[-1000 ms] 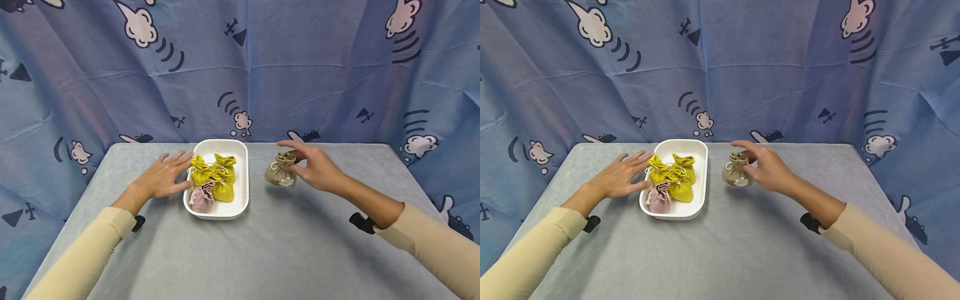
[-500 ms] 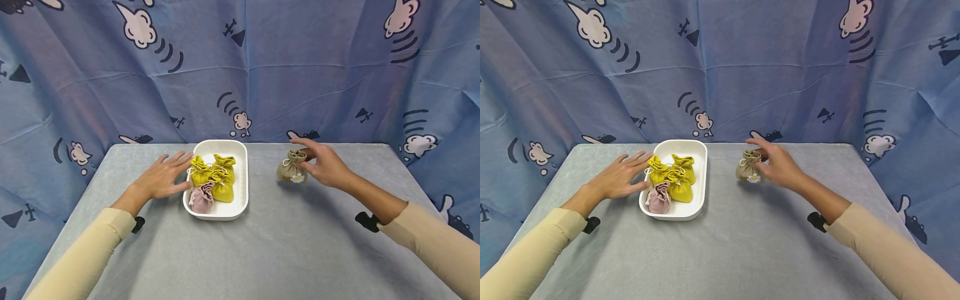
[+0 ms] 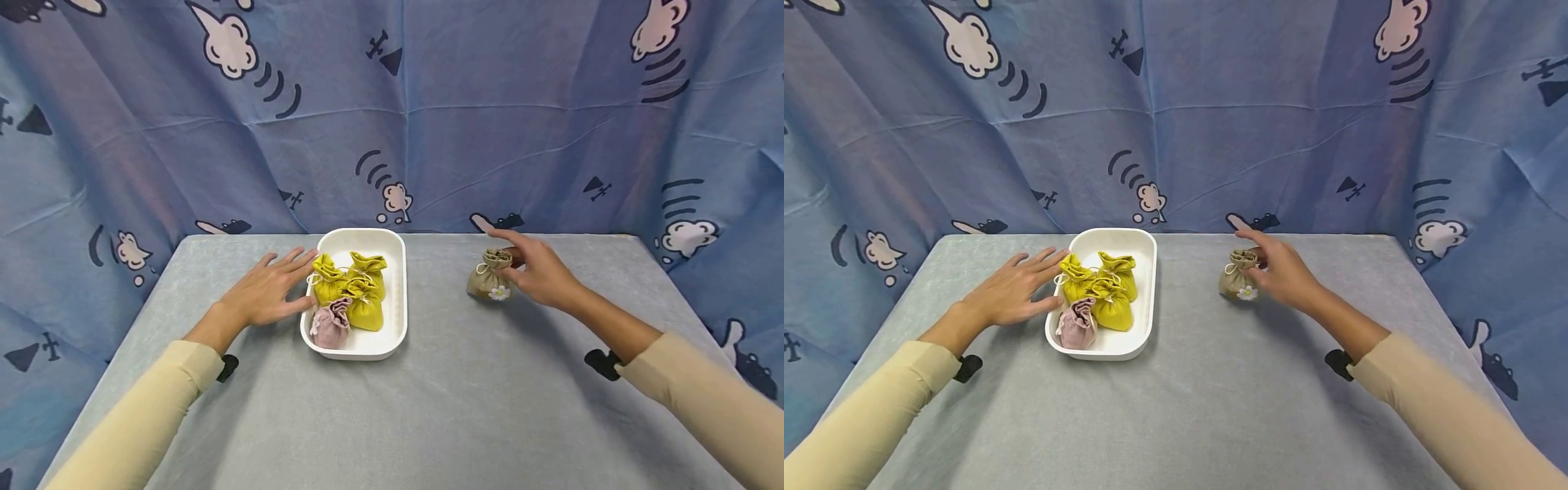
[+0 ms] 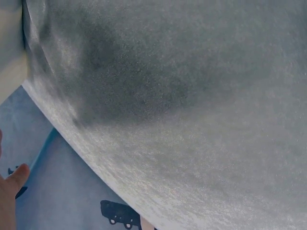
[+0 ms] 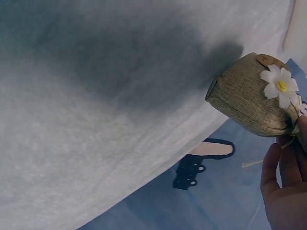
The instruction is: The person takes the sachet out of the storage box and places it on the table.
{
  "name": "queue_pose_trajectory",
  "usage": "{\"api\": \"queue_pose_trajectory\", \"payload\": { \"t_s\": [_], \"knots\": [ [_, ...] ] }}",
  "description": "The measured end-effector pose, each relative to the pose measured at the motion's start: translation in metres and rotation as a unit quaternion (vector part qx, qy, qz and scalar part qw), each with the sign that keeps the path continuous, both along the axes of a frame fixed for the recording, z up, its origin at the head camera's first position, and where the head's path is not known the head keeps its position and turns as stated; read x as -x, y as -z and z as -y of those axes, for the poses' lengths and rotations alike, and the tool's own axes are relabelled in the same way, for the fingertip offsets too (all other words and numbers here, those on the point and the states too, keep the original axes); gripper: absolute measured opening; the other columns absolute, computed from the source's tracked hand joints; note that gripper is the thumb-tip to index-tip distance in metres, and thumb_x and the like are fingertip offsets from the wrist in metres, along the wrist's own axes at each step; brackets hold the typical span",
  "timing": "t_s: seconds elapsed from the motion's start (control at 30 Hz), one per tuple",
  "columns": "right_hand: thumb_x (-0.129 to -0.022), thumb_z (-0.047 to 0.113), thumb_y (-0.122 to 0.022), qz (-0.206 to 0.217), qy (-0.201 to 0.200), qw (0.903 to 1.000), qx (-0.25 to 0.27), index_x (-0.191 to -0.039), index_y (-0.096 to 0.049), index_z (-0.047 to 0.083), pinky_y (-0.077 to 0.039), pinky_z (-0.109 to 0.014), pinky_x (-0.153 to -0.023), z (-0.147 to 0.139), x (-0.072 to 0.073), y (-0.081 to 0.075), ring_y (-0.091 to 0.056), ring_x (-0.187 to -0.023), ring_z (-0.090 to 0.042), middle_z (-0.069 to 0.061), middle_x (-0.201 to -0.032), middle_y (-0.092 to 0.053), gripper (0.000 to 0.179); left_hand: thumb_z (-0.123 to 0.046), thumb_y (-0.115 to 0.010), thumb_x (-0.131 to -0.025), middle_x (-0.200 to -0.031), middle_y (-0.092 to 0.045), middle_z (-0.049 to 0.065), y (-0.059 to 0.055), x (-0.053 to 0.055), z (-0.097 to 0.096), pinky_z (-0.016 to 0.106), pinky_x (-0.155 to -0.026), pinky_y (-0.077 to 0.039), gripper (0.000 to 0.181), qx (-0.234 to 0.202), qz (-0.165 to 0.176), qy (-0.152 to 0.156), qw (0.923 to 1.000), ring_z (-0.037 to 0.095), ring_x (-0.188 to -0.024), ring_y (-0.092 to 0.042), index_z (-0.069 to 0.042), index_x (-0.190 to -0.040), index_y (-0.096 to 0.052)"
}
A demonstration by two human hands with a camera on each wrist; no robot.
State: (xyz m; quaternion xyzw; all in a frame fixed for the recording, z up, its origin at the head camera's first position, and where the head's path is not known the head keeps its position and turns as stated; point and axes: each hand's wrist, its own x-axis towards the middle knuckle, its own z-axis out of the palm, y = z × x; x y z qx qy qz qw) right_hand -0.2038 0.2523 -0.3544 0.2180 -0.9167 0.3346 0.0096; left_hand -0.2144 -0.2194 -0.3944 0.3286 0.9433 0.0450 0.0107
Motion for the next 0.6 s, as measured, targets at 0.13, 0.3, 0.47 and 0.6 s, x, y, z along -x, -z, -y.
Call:
{"api": "queue_pose_trajectory", "payload": {
  "t_s": [0.13, 0.3, 0.47, 0.6],
  "knots": [
    [-0.086, -0.010, -0.069, 0.024, 0.013, 0.9995, -0.014, -0.151, -0.039, 0.002, -0.053, -0.050, -0.079, -0.005, 0.002, 0.006, -0.070, -0.095, -0.033, -0.022, -0.109, -0.071, 0.072, -0.057, -0.047, -0.096, -0.164, -0.024, 0.007, 0.001, 0.000, 0.000, 0.065, -0.114, -0.017, 0.078, 0.001, 0.001, -0.001, 1.0000, 0.031, -0.150, -0.020, -0.012, -0.158, -0.029],
    [-0.086, -0.009, -0.069, 0.030, 0.030, 0.9987, -0.030, -0.150, -0.038, 0.002, -0.053, -0.055, -0.082, -0.011, 0.004, 0.012, -0.067, -0.099, -0.039, -0.026, -0.113, -0.068, 0.072, -0.056, -0.047, -0.096, -0.163, -0.025, 0.008, 0.001, 0.001, -0.001, 0.065, -0.114, -0.018, 0.077, -0.005, -0.002, 0.002, 1.0000, 0.032, -0.150, -0.021, -0.011, -0.157, -0.030],
    [-0.086, -0.008, -0.069, 0.034, 0.024, 0.9985, -0.035, -0.149, -0.039, 0.002, -0.052, -0.056, -0.084, -0.011, 0.004, 0.015, -0.066, -0.102, -0.041, -0.027, -0.118, -0.065, 0.070, -0.056, -0.047, -0.096, -0.163, -0.026, 0.008, 0.002, 0.001, 0.000, 0.065, -0.113, -0.019, 0.078, -0.006, -0.004, 0.003, 1.0000, 0.033, -0.149, -0.023, -0.011, -0.157, -0.031],
    [-0.087, -0.007, -0.068, 0.036, 0.028, 0.9982, -0.038, -0.149, -0.040, 0.003, -0.052, -0.057, -0.084, -0.010, 0.004, 0.016, -0.065, -0.102, -0.041, -0.026, -0.118, -0.066, 0.069, -0.055, -0.048, -0.096, -0.163, -0.026, 0.009, 0.002, 0.001, 0.001, 0.065, -0.113, -0.019, 0.077, -0.009, -0.005, 0.005, 0.9999, 0.034, -0.149, -0.023, -0.010, -0.157, -0.031]
  ]
}}
